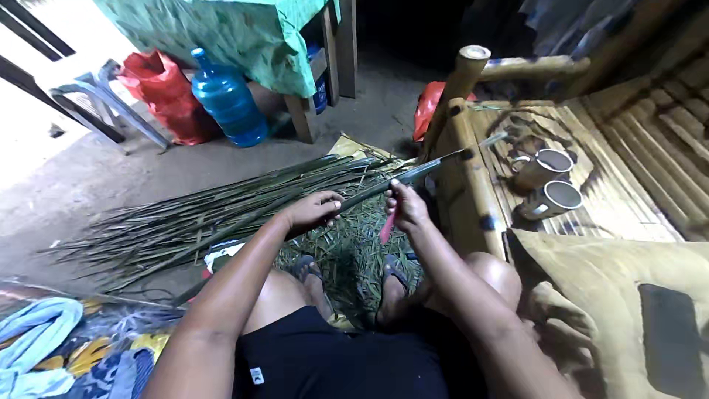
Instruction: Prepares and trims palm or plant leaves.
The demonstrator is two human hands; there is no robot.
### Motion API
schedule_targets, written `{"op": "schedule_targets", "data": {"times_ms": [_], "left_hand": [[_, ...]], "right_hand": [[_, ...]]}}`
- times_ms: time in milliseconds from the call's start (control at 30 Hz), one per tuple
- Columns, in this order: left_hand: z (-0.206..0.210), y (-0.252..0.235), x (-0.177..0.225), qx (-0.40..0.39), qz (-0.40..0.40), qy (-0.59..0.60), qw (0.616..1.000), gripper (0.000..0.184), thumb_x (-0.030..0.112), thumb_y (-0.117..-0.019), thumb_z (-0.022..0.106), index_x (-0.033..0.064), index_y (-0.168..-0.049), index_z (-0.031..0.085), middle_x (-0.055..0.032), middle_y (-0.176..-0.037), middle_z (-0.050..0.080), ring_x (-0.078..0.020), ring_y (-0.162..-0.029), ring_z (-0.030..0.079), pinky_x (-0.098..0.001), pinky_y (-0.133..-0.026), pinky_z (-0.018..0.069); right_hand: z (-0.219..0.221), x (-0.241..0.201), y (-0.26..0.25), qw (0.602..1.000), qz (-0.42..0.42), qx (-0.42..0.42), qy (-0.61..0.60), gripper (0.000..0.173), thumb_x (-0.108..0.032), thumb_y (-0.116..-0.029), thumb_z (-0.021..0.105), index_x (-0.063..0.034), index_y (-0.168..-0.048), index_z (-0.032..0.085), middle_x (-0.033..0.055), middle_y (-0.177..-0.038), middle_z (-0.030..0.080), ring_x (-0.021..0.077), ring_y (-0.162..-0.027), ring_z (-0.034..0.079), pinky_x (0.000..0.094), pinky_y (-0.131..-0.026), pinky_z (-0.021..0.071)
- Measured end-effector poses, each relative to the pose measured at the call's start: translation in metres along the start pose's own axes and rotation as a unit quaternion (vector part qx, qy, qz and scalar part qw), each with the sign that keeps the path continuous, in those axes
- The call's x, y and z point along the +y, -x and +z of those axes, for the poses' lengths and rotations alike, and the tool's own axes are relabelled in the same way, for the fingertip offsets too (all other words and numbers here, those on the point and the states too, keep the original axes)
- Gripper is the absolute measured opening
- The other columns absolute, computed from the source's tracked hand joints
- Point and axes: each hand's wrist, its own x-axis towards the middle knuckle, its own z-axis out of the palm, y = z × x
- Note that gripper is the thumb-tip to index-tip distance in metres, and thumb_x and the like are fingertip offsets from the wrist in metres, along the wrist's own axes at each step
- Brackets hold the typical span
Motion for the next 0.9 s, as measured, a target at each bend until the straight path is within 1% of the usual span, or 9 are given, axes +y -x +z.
{"op": "schedule_targets", "data": {"times_ms": [67,167,367,500,567,633,733,833,900], "left_hand": [[-0.001,-0.014,-0.018,0.007,-0.02,-0.033,0.999,0.032,0.021,-0.1117,0.042,0.0025,-0.131,0.06,-0.0129,-0.098,0.067,-0.0171,-0.075,0.067,-0.0341,-0.072,0.0588],[-0.008,-0.028,-0.05,-0.002,-0.042,-0.119,0.992,0.031,0.019,-0.1109,0.044,-0.0002,-0.125,0.063,-0.0155,-0.096,0.068,-0.021,-0.076,0.068,-0.0401,-0.076,0.0594],[-0.029,-0.041,-0.083,-0.016,-0.071,-0.155,0.985,0.028,0.016,-0.1092,0.046,-0.0027,-0.114,0.066,-0.0187,-0.101,0.068,-0.0268,-0.089,0.069,-0.0487,-0.087,0.0563],[-0.017,-0.058,-0.073,-0.035,-0.047,-0.174,0.983,0.028,0.011,-0.1054,0.047,-0.0028,-0.119,0.067,-0.0224,-0.114,0.068,-0.0334,-0.108,0.065,-0.0551,-0.098,0.0488],[-0.01,-0.066,-0.065,-0.043,-0.039,-0.164,0.985,0.032,0.01,-0.1046,0.047,0.0005,-0.129,0.064,-0.0207,-0.124,0.066,-0.0317,-0.116,0.064,-0.0532,-0.103,0.0476],[-0.003,-0.071,-0.05,-0.046,-0.027,-0.121,0.991,0.035,0.01,-0.1052,0.046,0.0035,-0.137,0.058,-0.0167,-0.123,0.067,-0.0244,-0.11,0.066,-0.0452,-0.1,0.0516],[0.01,-0.081,-0.023,-0.042,0.008,-0.032,0.999,0.036,0.015,-0.1102,0.04,0.0018,-0.14,0.055,-0.0167,-0.123,0.067,-0.0216,-0.11,0.066,-0.0417,-0.101,0.0517],[0.022,-0.098,-0.005,-0.033,0.057,0.027,0.997,0.038,0.023,-0.1132,0.034,0.0,-0.131,0.059,-0.0108,-0.108,0.07,-0.0143,-0.094,0.069,-0.034,-0.089,0.0572],[0.026,-0.106,0.009,-0.018,0.086,0.036,0.995,0.036,0.022,-0.1129,0.035,-0.0011,-0.118,0.063,-0.0084,-0.098,0.07,-0.0125,-0.084,0.069,-0.0314,-0.081,0.0585]], "right_hand": [[0.007,0.029,-0.013,0.999,0.037,0.0,-0.001,0.02,-0.032,-0.1048,0.057,-0.0141,-0.113,0.055,-0.001,-0.08,0.059,0.0044,-0.05,0.047,0.0191,-0.044,0.0413],[0.007,0.05,-0.029,0.998,0.065,0.003,0.026,0.022,-0.032,-0.1051,0.057,-0.013,-0.115,0.056,0.0005,-0.08,0.061,0.0052,-0.05,0.048,0.0198,-0.044,0.0422],[-0.004,0.025,-0.049,0.998,0.038,-0.004,0.059,0.019,-0.029,-0.1072,0.053,-0.0141,-0.119,0.056,-0.0009,-0.078,0.059,0.0058,-0.05,0.049,0.0202,-0.044,0.0441],[0.002,0.014,-0.049,0.996,0.035,-0.041,0.067,0.014,-0.025,-0.1081,0.05,-0.012,-0.11,0.055,0.0009,-0.078,0.061,0.0064,-0.051,0.051,0.0207,-0.045,0.0453],[0.003,0.008,-0.045,0.997,0.034,-0.043,0.057,0.019,-0.018,-0.1058,0.049,-0.0077,-0.121,0.055,0.004,-0.08,0.062,0.0079,-0.052,0.053,0.022,-0.046,0.0467],[-0.001,0.004,-0.042,0.997,0.034,-0.045,0.057,0.027,-0.015,-0.1049,0.049,-0.0057,-0.129,0.055,0.005,-0.081,0.062,0.0084,-0.052,0.053,0.0224,-0.047,0.0475],[-0.005,0.001,-0.037,0.995,0.046,-0.054,0.071,0.021,-0.016,-0.1076,0.046,-0.0051,-0.124,0.053,0.0051,-0.08,0.061,0.009,-0.052,0.053,0.0229,-0.047,0.0482],[-0.006,-0.002,-0.033,0.989,0.053,-0.086,0.111,0.021,-0.016,-0.1087,0.047,-0.004,-0.124,0.054,0.0061,-0.079,0.063,0.0102,-0.055,0.056,0.0247,-0.051,0.0506],[-0.011,-0.006,-0.033,0.984,0.05,-0.104,0.137,0.021,-0.016,-0.1087,0.048,-0.0034,-0.124,0.055,0.0074,-0.079,0.065,0.0112,-0.056,0.058,0.026,-0.054,0.0523]]}}
